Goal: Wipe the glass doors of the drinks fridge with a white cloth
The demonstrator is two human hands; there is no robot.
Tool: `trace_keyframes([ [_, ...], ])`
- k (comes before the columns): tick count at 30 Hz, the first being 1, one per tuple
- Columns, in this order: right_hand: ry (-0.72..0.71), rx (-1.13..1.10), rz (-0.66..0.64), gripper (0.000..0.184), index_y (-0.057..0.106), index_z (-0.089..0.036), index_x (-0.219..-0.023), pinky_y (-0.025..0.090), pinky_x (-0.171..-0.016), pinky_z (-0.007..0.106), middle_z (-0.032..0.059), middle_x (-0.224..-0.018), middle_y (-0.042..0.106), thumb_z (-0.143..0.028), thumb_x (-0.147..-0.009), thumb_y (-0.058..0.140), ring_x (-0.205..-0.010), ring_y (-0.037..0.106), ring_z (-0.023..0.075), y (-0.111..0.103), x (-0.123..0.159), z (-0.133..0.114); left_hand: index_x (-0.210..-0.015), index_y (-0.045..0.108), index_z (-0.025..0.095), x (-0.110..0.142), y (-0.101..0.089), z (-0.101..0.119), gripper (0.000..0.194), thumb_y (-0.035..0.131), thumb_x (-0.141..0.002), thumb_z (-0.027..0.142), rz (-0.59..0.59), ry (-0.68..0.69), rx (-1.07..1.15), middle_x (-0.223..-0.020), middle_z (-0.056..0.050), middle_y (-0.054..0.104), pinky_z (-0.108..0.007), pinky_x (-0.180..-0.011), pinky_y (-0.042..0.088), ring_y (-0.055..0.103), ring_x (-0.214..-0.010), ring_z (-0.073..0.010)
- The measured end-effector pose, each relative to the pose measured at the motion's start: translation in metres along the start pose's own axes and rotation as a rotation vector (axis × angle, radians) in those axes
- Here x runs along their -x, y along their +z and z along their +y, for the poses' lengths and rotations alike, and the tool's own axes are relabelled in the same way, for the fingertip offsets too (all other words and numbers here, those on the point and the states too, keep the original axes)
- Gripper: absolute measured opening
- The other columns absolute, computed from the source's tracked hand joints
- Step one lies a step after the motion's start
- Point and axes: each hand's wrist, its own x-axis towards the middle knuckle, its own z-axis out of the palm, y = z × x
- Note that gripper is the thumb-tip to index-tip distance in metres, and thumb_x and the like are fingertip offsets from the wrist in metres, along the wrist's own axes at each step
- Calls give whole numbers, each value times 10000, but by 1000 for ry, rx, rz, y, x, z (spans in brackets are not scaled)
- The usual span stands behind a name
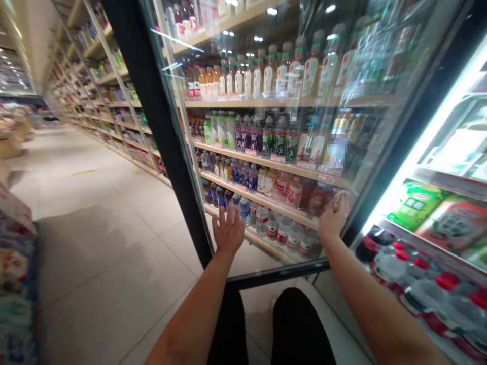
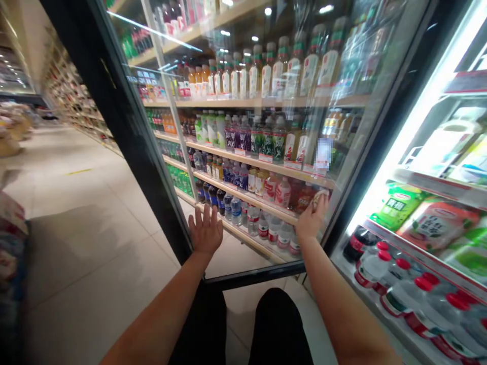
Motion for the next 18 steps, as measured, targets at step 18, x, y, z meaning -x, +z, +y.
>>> trace_keyframes([
  [18, -657, 26, -21, 565, 507, -270, -1530, 447, -1156, 542, 128, -1516, 532, -96, -997, 437, -1401, 496, 290, -6, 18, -72, -1400, 644, 211, 0, -1, 7, 381, 505, -1049, 263, -18, 11, 28, -1411, -138, 634, -508, -1290, 154, 488, -1435, -281],
])
